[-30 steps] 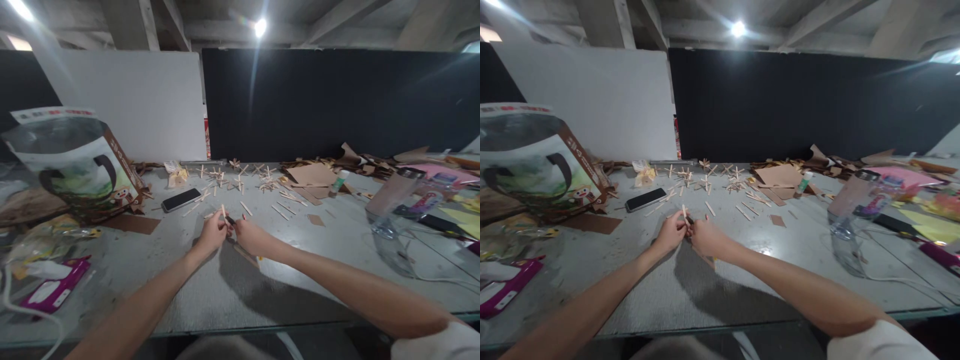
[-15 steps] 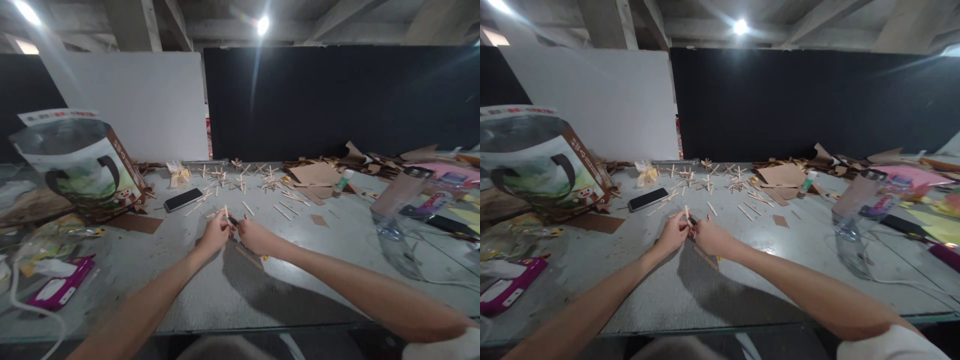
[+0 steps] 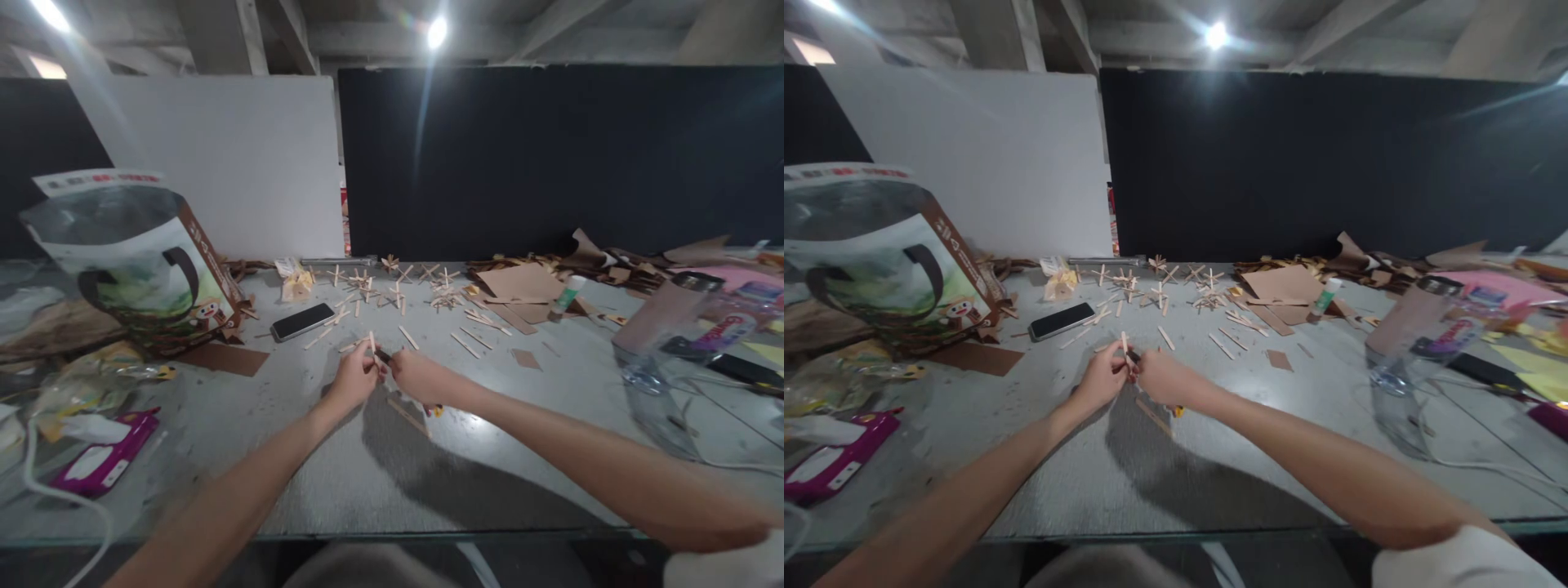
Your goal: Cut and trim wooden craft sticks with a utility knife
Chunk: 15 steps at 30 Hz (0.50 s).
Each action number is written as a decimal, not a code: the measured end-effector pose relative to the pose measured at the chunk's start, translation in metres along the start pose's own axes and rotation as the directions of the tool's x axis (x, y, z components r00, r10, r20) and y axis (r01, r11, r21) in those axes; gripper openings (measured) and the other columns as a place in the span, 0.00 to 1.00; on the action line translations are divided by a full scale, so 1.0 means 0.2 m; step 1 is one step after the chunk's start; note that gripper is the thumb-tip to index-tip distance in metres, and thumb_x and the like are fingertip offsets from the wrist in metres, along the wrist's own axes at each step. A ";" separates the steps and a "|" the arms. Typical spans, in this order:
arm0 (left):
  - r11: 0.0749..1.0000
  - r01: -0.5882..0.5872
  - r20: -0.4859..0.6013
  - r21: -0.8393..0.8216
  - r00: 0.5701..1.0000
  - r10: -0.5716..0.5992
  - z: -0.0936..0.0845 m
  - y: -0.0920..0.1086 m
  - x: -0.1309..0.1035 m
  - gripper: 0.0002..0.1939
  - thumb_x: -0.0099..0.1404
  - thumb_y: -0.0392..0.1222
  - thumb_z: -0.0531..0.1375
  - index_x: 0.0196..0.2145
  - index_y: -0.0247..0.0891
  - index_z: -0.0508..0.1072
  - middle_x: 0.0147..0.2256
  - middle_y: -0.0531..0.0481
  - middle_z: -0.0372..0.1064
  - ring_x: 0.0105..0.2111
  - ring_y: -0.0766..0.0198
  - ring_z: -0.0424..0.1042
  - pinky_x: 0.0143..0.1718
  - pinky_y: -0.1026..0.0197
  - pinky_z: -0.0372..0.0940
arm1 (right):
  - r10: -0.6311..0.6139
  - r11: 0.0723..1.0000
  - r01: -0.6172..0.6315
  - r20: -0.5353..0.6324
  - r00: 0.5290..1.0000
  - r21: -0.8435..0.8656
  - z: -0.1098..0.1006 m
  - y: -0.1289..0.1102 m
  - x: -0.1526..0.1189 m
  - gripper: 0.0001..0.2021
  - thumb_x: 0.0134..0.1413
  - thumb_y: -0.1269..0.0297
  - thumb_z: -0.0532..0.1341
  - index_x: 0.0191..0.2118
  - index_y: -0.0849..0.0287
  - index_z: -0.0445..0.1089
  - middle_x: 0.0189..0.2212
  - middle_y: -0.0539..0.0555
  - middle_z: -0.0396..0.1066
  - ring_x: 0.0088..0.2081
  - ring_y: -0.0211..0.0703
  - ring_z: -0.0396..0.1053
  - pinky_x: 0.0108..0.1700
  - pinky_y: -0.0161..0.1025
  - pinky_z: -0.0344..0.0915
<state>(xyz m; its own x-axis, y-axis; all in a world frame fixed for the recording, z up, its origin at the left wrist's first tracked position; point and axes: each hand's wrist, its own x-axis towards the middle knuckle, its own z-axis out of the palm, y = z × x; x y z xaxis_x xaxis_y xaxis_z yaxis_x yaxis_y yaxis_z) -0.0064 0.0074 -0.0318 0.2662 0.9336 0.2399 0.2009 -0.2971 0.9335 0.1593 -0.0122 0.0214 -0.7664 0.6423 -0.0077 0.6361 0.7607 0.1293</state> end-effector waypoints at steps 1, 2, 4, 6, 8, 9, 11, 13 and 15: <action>1.000 -0.005 0.002 0.007 1.000 0.005 0.00 0.00 0.00 0.16 0.55 0.31 0.58 0.43 0.38 0.69 0.23 0.54 0.76 0.22 0.64 0.75 0.28 0.65 0.66 | 0.032 0.999 -0.032 0.016 0.999 0.006 0.02 -0.03 -0.01 0.10 0.51 0.81 0.59 0.26 0.62 0.74 0.30 0.62 0.79 0.38 0.53 0.77 0.49 0.52 0.71; 1.000 -0.010 0.003 0.014 1.000 0.010 0.00 0.00 0.00 0.16 0.55 0.31 0.58 0.43 0.38 0.69 0.23 0.54 0.76 0.22 0.64 0.75 0.27 0.65 0.66 | 0.064 0.998 -0.065 0.042 0.997 0.028 0.02 -0.05 -0.01 0.11 0.52 0.82 0.59 0.26 0.62 0.74 0.33 0.63 0.79 0.40 0.55 0.77 0.52 0.54 0.70; 1.000 -0.013 0.004 0.015 1.000 0.013 0.00 0.00 0.00 0.17 0.55 0.31 0.58 0.43 0.38 0.69 0.24 0.54 0.76 0.23 0.63 0.76 0.28 0.65 0.66 | 0.110 0.989 -0.118 0.098 0.989 0.085 0.00 -0.06 -0.01 0.11 0.50 0.83 0.59 0.24 0.62 0.72 0.33 0.64 0.79 0.43 0.56 0.76 0.54 0.54 0.68; 1.000 -0.009 0.003 0.007 1.000 0.009 0.00 -0.01 0.00 0.15 0.55 0.32 0.59 0.42 0.38 0.69 0.24 0.54 0.77 0.24 0.63 0.76 0.29 0.64 0.67 | 0.117 0.979 -0.141 0.161 0.980 0.148 -0.05 0.00 0.00 0.10 0.46 0.84 0.62 0.23 0.62 0.70 0.29 0.61 0.77 0.40 0.52 0.76 0.52 0.48 0.70; 1.000 -0.009 0.005 0.001 1.000 0.009 0.00 -0.02 0.00 0.14 0.56 0.34 0.60 0.42 0.38 0.69 0.24 0.53 0.77 0.24 0.62 0.77 0.29 0.64 0.68 | 0.135 0.960 -0.182 0.218 0.967 0.212 -0.13 0.07 0.01 0.09 0.46 0.82 0.63 0.25 0.62 0.70 0.24 0.55 0.74 0.34 0.47 0.75 0.45 0.42 0.72; 1.000 -0.010 0.006 0.000 1.000 0.010 0.00 -0.02 0.00 0.14 0.56 0.35 0.61 0.42 0.38 0.69 0.24 0.53 0.77 0.24 0.62 0.77 0.29 0.64 0.68 | 0.155 0.947 -0.214 0.241 0.958 0.239 -0.16 0.11 0.01 0.07 0.49 0.80 0.62 0.28 0.62 0.71 0.23 0.53 0.72 0.30 0.44 0.74 0.40 0.41 0.72; 1.000 -0.016 0.008 0.000 1.000 0.016 0.00 -0.03 0.00 0.14 0.57 0.36 0.62 0.43 0.38 0.69 0.25 0.53 0.77 0.24 0.63 0.76 0.28 0.64 0.68 | 0.189 0.922 -0.269 0.282 0.941 0.279 -0.21 0.17 0.01 0.05 0.55 0.77 0.60 0.33 0.62 0.72 0.20 0.49 0.69 0.23 0.40 0.69 0.32 0.38 0.70; 1.000 -0.020 0.005 0.001 1.000 0.020 0.00 -0.03 -0.01 0.14 0.57 0.37 0.62 0.43 0.38 0.69 0.25 0.53 0.77 0.24 0.63 0.76 0.28 0.65 0.67 | 0.203 0.908 -0.292 0.293 0.934 0.301 -0.22 0.17 0.00 0.06 0.57 0.75 0.58 0.36 0.62 0.72 0.19 0.48 0.67 0.20 0.38 0.67 0.29 0.36 0.69; 1.000 -0.020 -0.001 0.013 1.000 0.020 0.00 -0.03 -0.01 0.14 0.57 0.35 0.61 0.43 0.38 0.69 0.25 0.53 0.77 0.24 0.64 0.76 0.28 0.65 0.67 | 0.203 0.909 -0.284 0.270 0.941 0.305 -0.19 0.13 -0.02 0.06 0.56 0.76 0.59 0.36 0.62 0.73 0.20 0.49 0.68 0.21 0.38 0.68 0.31 0.36 0.70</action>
<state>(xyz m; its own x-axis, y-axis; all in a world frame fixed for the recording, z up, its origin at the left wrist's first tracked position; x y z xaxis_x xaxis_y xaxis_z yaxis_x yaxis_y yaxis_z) -0.0070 0.0080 -0.0377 0.2688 0.9277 0.2590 0.2077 -0.3184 0.9249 0.1760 0.0016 0.0629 -0.5682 0.7845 -0.2484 0.8228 0.5383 -0.1822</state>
